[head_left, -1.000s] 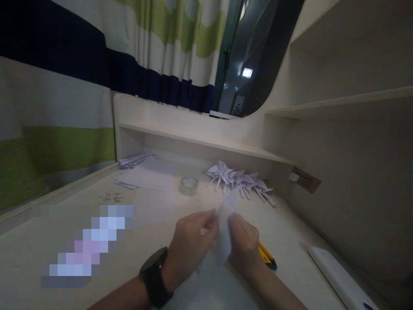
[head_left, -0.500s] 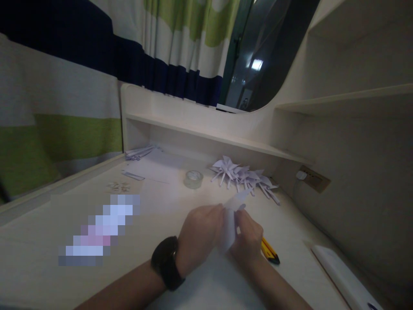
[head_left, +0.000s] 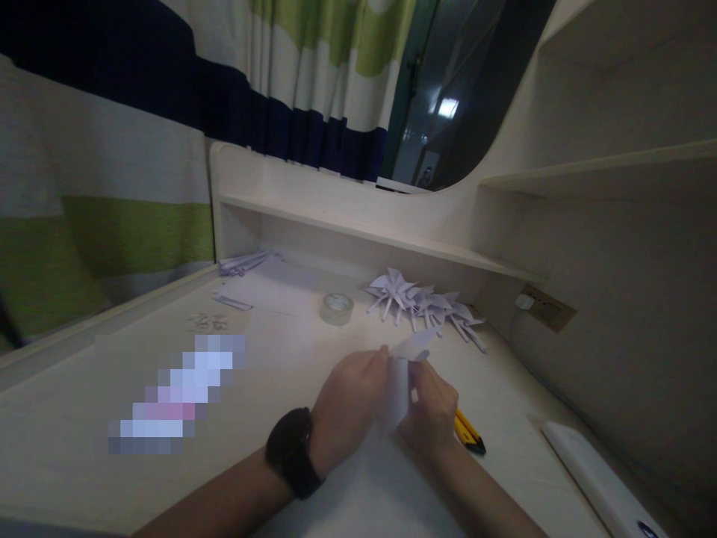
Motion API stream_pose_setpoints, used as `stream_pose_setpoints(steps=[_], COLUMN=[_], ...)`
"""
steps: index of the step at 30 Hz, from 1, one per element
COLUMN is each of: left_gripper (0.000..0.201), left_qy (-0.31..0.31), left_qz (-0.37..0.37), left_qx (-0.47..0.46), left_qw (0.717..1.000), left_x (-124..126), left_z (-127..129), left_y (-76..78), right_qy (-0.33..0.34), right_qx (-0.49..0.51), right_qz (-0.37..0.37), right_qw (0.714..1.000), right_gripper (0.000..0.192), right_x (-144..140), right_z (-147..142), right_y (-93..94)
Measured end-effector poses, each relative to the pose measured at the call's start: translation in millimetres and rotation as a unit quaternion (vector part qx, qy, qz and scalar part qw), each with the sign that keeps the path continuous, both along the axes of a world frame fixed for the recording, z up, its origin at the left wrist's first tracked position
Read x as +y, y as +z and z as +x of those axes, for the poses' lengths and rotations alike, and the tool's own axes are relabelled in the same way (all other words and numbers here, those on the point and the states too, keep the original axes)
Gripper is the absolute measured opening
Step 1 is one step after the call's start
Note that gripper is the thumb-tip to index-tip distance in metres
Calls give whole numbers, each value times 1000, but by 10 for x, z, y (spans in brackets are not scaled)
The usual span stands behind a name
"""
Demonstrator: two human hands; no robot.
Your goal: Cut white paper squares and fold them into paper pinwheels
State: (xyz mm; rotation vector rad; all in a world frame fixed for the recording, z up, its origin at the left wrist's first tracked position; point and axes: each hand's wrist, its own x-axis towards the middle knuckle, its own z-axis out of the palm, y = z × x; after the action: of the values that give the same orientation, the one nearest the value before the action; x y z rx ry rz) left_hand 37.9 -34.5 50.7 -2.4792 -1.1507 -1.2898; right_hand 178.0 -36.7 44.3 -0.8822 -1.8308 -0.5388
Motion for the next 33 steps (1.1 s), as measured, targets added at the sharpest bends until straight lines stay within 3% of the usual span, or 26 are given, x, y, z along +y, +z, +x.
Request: stream_pose_setpoints(steps=[11, 25, 33], left_gripper=[28, 28, 23], left_qy=[10, -1, -35], left_qz=[46, 33, 82], left_qx=[25, 2, -12], left_qw=[999, 999, 996], left_x=[19, -22, -4], left_z=[-23, -44, -64], left_y=[-75, -45, -62], right_qy=[15, 17, 12], right_qx=[-4, -18, -18], right_qz=[17, 6, 11], right_qw=[1000, 1000, 1000], right_gripper=[8, 10, 11], right_x=[-32, -37, -34], right_z=[-5, 11, 12], right_y=[43, 19, 7])
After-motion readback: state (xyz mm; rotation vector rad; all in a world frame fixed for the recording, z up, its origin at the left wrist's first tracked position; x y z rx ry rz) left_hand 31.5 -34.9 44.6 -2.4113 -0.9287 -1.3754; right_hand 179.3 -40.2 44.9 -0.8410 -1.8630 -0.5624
